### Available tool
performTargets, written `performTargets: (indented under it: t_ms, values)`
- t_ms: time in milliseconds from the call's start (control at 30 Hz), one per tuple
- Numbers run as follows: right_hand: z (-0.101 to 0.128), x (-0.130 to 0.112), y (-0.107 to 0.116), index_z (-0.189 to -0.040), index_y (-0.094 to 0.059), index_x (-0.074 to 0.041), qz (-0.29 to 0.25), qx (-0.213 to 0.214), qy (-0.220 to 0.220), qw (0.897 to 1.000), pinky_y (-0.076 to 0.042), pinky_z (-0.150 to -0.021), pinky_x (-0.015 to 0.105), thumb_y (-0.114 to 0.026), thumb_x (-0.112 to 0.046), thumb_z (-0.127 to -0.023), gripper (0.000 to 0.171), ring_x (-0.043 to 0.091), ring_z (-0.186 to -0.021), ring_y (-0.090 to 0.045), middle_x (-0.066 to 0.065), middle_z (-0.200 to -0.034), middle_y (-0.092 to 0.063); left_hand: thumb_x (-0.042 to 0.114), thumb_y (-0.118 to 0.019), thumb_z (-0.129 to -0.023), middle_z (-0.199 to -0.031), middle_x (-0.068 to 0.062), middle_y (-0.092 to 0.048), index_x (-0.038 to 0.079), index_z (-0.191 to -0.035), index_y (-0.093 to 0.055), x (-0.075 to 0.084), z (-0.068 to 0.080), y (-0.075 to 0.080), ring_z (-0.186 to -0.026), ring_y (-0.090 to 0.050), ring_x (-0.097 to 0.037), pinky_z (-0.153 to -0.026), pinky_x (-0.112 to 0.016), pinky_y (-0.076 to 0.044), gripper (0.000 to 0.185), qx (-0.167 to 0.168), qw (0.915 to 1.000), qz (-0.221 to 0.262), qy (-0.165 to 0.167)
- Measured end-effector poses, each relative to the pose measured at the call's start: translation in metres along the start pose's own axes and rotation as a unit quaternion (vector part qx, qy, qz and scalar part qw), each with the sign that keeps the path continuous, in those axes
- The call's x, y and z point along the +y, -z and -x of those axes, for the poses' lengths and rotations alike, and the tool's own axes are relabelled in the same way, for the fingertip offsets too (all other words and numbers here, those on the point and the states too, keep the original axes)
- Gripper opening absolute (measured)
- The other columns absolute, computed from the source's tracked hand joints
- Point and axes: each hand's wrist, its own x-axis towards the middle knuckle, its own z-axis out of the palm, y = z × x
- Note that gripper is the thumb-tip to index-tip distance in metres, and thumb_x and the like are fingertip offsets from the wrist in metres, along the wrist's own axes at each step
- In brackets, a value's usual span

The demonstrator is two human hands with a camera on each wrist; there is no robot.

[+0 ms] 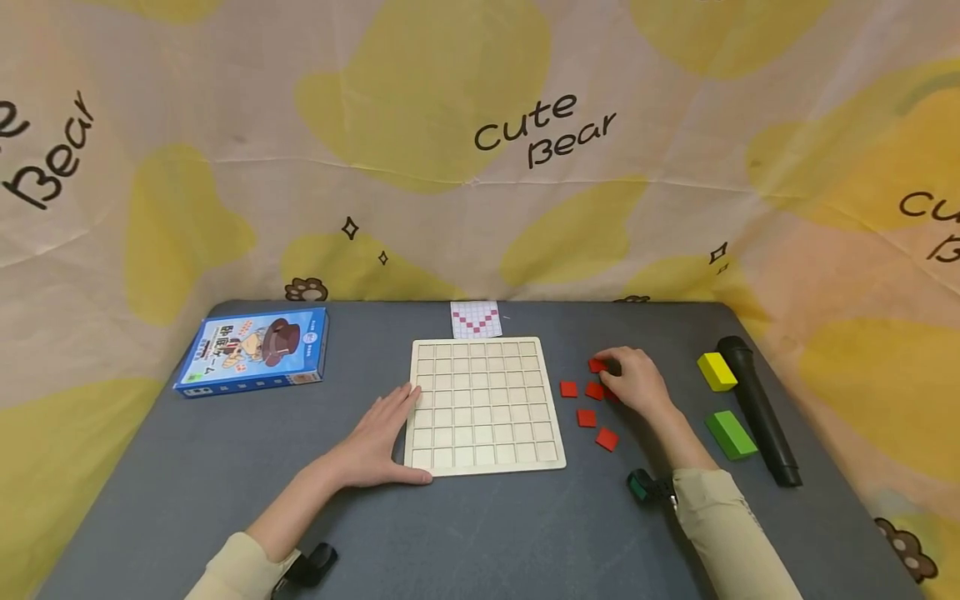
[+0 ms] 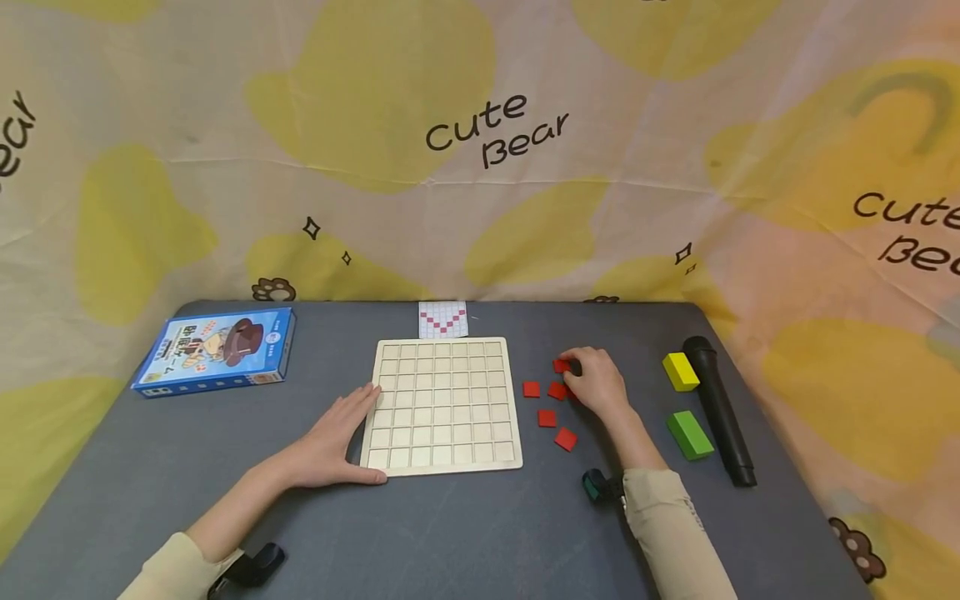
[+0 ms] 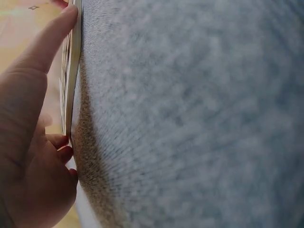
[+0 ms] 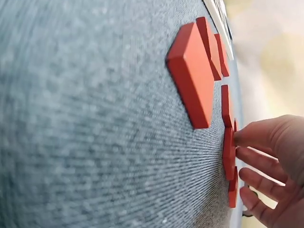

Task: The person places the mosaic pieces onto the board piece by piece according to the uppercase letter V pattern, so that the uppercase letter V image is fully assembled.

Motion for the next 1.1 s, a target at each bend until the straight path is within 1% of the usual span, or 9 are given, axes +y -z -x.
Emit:
performTargets:
  t_ms: [167, 300, 467, 600, 700, 800, 933, 1000, 1100]
  values:
    - [-0.002, 0.003, 0.000, -0.114, -0.069, -0.001, -0.006, 0.005, 0.008, 1.000, -0.041, -0.093, 0.057, -0.071, -0.012, -0.088, 0.029, 0.040, -0.108, -0.053, 0.022, -0.116, -0.064, 0.066, -0.077, -0.069, -0.161, -0.016, -0.012, 0.003, -0.155, -0.017, -0.003, -0.001, 0.003, -0.147, -0.011, -0.033, -0.115, -0.056, -0.010, 0.123, -0.005, 0.9999, 0.004, -0.008]
    - [-0.003, 0.004, -0.001, -0.116, -0.068, -0.002, -0.009, 0.004, 0.012, 1.000, -0.042, -0.094, 0.056, -0.072, -0.013, -0.087, 0.032, 0.039, -0.108, -0.055, 0.020, -0.117, -0.064, 0.065, -0.077, -0.070, -0.161, -0.017, -0.013, 0.001, -0.154, -0.020, -0.003, -0.002, 0.005, -0.147, -0.012, -0.034, -0.115, -0.056, -0.011, 0.120, -0.008, 0.9999, 0.004, -0.014]
    - [-0.001, 0.002, -0.004, -0.117, -0.068, -0.004, -0.014, 0.013, 0.011, 1.000, -0.045, -0.084, 0.052, -0.074, -0.014, -0.087, 0.032, 0.033, -0.095, -0.055, 0.017, -0.110, -0.067, 0.065, -0.074, -0.073, -0.161, -0.017, -0.014, 0.001, -0.154, -0.022, -0.006, -0.001, 0.006, -0.147, -0.013, -0.034, -0.115, -0.055, -0.012, 0.116, -0.004, 0.9999, 0.003, -0.014]
    - [0.001, -0.004, -0.005, -0.117, -0.068, -0.003, -0.035, 0.031, 0.014, 0.999, -0.046, -0.084, 0.049, -0.075, -0.015, -0.086, 0.034, 0.031, -0.094, -0.058, 0.015, -0.108, -0.068, 0.065, -0.073, -0.074, -0.161, -0.016, -0.014, 0.001, -0.154, -0.020, -0.010, -0.003, 0.005, -0.147, -0.014, -0.033, -0.115, -0.054, -0.013, 0.116, -0.002, 0.9998, -0.005, -0.017]
    - [0.004, -0.015, -0.008, -0.116, -0.068, -0.005, -0.068, 0.044, 0.027, 0.996, -0.048, -0.085, 0.047, -0.076, -0.016, -0.085, 0.034, 0.030, -0.095, -0.061, 0.013, -0.107, -0.070, 0.067, -0.071, -0.075, -0.162, -0.015, -0.012, 0.001, -0.155, -0.019, -0.012, -0.003, 0.004, -0.147, -0.013, -0.033, -0.116, -0.054, -0.012, 0.116, -0.005, 0.9998, -0.013, -0.015]
    - [0.008, -0.031, -0.013, -0.115, -0.070, -0.007, -0.105, 0.043, 0.040, 0.993, -0.051, -0.079, 0.043, -0.078, -0.016, -0.084, 0.033, 0.027, -0.092, -0.063, 0.008, -0.104, -0.071, 0.068, -0.070, -0.075, -0.161, -0.015, -0.013, 0.001, -0.155, -0.019, -0.012, -0.004, 0.003, -0.147, -0.014, -0.033, -0.115, -0.054, -0.013, 0.116, 0.000, 0.9997, -0.020, -0.017]
    - [0.015, -0.055, -0.023, -0.111, -0.072, -0.009, -0.137, 0.028, 0.066, 0.988, -0.050, -0.070, 0.033, -0.080, -0.017, -0.082, 0.032, 0.020, -0.083, -0.062, 0.003, -0.097, -0.071, 0.067, -0.071, -0.075, -0.161, -0.016, -0.014, 0.001, -0.154, -0.021, -0.011, -0.004, 0.003, -0.147, -0.015, -0.034, -0.115, -0.055, -0.014, 0.114, 0.004, 0.9996, -0.020, -0.020]
    - [0.020, -0.067, -0.030, -0.109, -0.073, -0.010, -0.146, 0.020, 0.088, 0.985, -0.048, -0.066, 0.029, -0.081, -0.017, -0.081, 0.030, 0.018, -0.077, -0.060, 0.001, -0.092, -0.070, 0.067, -0.071, -0.075, -0.161, -0.016, -0.014, 0.001, -0.154, -0.021, -0.011, -0.003, 0.003, -0.147, -0.015, -0.033, -0.115, -0.054, -0.014, 0.114, 0.003, 0.9996, -0.020, -0.019]
    - [0.027, -0.083, -0.039, -0.106, -0.073, -0.011, -0.167, -0.003, 0.123, 0.978, -0.048, -0.064, 0.027, -0.080, -0.014, -0.079, 0.028, 0.017, -0.075, -0.059, -0.001, -0.088, -0.069, 0.067, -0.071, -0.075, -0.161, -0.016, -0.015, 0.001, -0.154, -0.021, -0.010, -0.002, 0.003, -0.147, -0.015, -0.034, -0.115, -0.054, -0.014, 0.114, 0.003, 0.9996, -0.023, -0.019]
